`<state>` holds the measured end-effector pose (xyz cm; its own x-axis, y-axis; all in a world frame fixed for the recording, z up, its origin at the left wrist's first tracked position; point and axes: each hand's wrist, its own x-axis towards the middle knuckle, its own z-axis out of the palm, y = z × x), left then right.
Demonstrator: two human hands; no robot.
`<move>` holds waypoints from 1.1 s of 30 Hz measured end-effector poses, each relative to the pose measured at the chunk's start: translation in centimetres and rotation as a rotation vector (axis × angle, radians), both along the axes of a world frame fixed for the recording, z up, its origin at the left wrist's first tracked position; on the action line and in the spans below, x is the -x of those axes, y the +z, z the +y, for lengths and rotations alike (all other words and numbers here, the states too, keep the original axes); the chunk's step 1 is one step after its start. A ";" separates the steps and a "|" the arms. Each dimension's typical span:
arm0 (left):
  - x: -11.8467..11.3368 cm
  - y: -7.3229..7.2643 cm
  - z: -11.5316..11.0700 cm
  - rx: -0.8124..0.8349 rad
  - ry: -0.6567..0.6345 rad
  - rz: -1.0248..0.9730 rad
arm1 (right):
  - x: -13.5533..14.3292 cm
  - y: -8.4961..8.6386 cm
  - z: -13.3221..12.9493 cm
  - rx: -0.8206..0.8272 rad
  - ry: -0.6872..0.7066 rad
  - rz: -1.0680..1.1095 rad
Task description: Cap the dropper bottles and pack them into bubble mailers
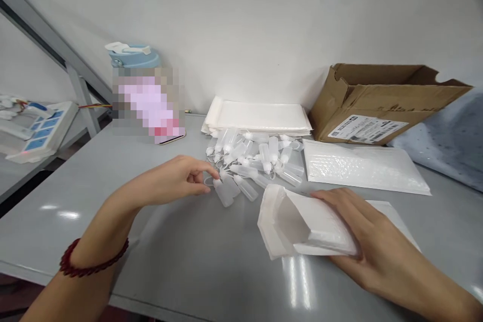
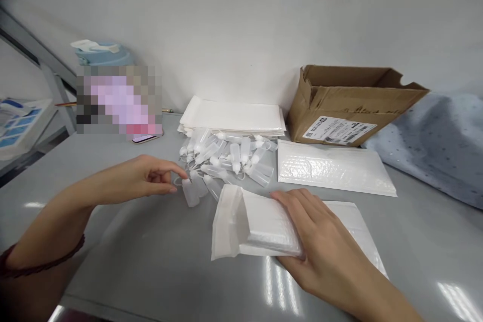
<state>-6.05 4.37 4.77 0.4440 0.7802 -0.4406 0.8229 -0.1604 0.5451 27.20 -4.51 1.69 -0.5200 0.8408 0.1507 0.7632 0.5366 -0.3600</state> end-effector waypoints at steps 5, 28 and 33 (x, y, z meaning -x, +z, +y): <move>-0.8 -0.4 -0.3 0.015 -0.090 -0.011 | 0.4 -0.8 0.0 -0.020 0.008 -0.038; -5.8 -1.0 -5.4 -0.380 -0.298 -0.232 | 2.8 -0.5 -1.4 0.050 0.043 -0.037; -6.0 -0.2 -5.6 -0.203 -0.127 -0.539 | 2.6 -0.5 -1.3 0.037 0.018 -0.024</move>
<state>-0.04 -1.22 4.55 0.6594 0.7513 0.0261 0.4053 -0.3845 0.8294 24.56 -5.83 1.16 -0.5385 0.8358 0.1067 0.7621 0.5372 -0.3614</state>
